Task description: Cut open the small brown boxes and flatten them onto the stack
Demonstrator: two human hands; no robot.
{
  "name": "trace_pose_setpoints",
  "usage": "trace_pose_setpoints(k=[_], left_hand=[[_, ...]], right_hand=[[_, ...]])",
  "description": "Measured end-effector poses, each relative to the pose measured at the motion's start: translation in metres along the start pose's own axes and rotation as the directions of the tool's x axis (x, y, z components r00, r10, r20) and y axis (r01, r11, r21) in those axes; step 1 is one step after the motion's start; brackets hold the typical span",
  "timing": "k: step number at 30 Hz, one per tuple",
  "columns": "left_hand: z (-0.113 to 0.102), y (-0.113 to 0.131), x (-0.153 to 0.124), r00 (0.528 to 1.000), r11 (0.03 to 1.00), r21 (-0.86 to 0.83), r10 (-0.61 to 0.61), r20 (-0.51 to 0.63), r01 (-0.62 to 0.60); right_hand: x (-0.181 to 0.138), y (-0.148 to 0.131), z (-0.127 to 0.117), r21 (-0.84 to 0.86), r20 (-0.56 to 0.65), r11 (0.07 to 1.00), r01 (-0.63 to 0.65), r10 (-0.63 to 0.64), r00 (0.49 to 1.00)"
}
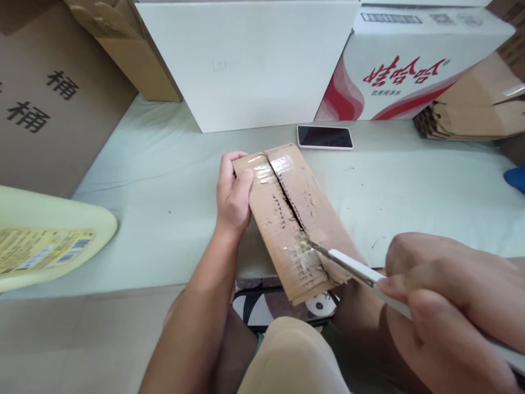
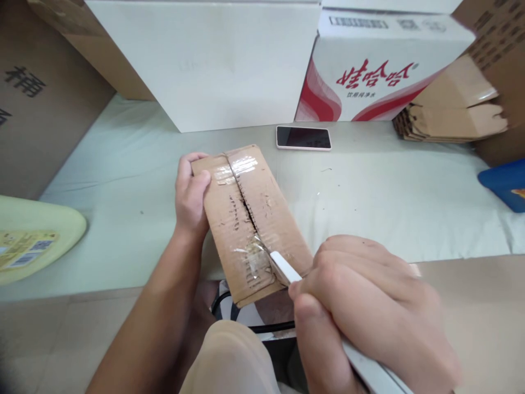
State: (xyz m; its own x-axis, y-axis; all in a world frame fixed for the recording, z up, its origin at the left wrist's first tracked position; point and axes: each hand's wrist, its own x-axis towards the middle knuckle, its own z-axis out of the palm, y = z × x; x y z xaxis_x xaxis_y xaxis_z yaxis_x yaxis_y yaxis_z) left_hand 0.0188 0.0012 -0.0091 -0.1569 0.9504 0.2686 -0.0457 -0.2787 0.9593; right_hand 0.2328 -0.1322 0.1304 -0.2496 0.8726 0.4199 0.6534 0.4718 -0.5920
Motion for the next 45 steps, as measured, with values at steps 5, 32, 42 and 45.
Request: trace_pose_setpoints(k=[5, 32, 42, 45], left_hand=[[0.002, 0.000, -0.001, 1.000, 1.000, -0.017, -0.001, -0.016, 0.001], [0.002, 0.001, 0.001, 1.000, 1.000, -0.024, -0.016, -0.009, 0.015], [0.006, 0.006, 0.000, 0.999, 1.000, -0.020, 0.014, -0.031, -0.015], [0.006, 0.005, 0.000, 0.999, 0.999, -0.040, 0.030, -0.022, -0.031]], right_hand=[[-0.003, 0.006, 0.012, 0.032, -0.117, 0.999, -0.016, 0.019, 0.993], [-0.006, 0.002, 0.006, -0.019, -0.033, 1.000, 0.003, -0.004, 0.999], [-0.004, 0.010, 0.021, 0.035, -0.088, 0.999, 0.031, -0.028, 0.996], [-0.012, 0.010, 0.009, 0.013, -0.051, 1.000, 0.017, -0.017, 0.999]])
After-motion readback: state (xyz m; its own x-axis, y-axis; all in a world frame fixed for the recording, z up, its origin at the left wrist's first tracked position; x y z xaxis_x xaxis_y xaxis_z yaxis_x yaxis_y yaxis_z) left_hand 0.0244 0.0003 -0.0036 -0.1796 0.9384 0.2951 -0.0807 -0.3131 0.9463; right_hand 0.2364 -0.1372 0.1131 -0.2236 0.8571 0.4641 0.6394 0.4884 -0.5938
